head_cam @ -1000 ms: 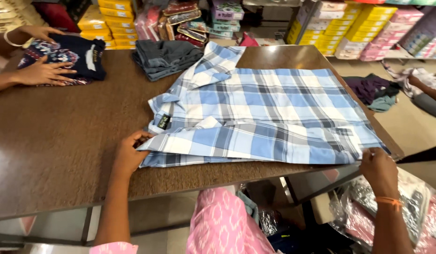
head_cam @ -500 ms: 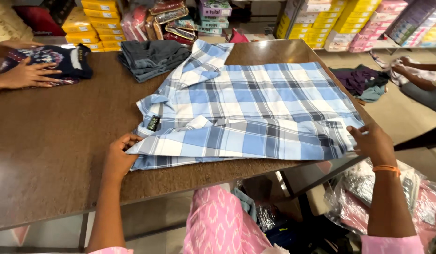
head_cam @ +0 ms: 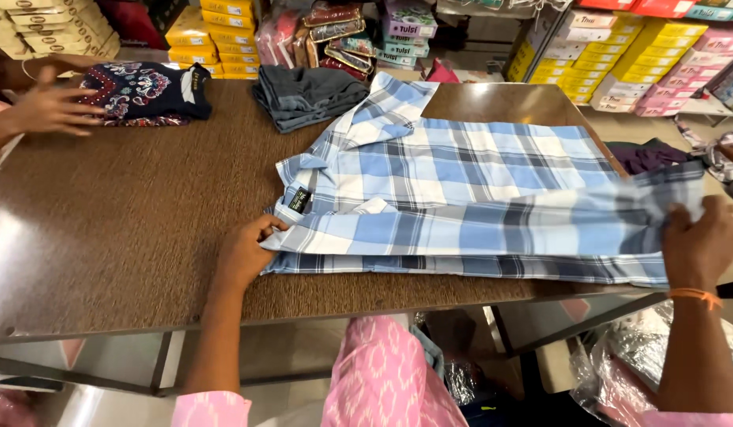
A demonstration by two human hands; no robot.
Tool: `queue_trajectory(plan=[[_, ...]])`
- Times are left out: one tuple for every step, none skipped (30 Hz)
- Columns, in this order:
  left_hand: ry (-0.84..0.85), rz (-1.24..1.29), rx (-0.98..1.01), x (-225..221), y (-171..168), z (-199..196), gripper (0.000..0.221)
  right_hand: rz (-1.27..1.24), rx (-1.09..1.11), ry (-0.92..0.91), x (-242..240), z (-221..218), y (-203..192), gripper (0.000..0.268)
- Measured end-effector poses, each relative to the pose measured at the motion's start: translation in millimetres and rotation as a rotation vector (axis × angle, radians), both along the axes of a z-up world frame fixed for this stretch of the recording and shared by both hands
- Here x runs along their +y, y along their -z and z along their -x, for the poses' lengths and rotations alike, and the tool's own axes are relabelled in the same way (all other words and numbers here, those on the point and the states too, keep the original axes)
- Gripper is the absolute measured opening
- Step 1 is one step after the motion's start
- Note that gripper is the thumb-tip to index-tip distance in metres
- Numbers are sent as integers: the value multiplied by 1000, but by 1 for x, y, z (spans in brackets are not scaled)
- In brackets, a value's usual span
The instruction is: The person places a plaid shirt on a table and smooths it flat with both hands. They fold the sleeves and sides inward, fold the shirt into a compact rectangle, then wrap the folded shirt in a clear plastic bag and press the bag around it.
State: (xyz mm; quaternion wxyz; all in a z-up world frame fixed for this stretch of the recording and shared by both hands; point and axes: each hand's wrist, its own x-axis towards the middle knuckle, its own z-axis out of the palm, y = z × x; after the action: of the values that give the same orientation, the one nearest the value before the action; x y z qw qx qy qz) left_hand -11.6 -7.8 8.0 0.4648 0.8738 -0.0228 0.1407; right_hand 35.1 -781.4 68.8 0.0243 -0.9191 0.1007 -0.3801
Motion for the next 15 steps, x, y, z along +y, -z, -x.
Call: queue_trajectory(plan=[[2,0,3,-2,-4,2,29,0,3,2,8,3,-3,32],[9,-136,-82,-5,-9,4,30,31,-25,38,15,7,-5,28],[19,-271,-165,-7,-12,7,30,63,-52,75,23,12,-7,24],[23,-272,-161,-8,-14,11,30,63,-47,78,21,11,14,24],[35,-328,-244,-10,-18,13,31,118,108,127,19,7,32,20],[48,-384,-326,-11,-22,16,32,173,263,178,16,2,50,18],[43,-383,-334,-11,-21,15,32,175,254,176,22,1,56,18],[46,-387,-348,-11,-20,14,35,299,165,242,28,0,62,23],[50,-393,-360,-11,-19,14,37,420,76,310,33,0,69,28],[46,-393,-367,-12,-24,11,37,420,69,310,72,3,47,28],[56,-383,-347,-13,-26,15,40,363,72,111,110,17,32,45],[66,-373,-328,-15,-28,18,42,302,76,-86,147,30,16,62],[78,-376,-320,-16,-27,20,42,297,87,-77,176,38,9,62],[99,-401,-326,-17,-26,23,48,163,224,-197,206,45,1,72],[108,-425,-345,-18,-28,22,55,33,342,-324,236,43,-13,83]])
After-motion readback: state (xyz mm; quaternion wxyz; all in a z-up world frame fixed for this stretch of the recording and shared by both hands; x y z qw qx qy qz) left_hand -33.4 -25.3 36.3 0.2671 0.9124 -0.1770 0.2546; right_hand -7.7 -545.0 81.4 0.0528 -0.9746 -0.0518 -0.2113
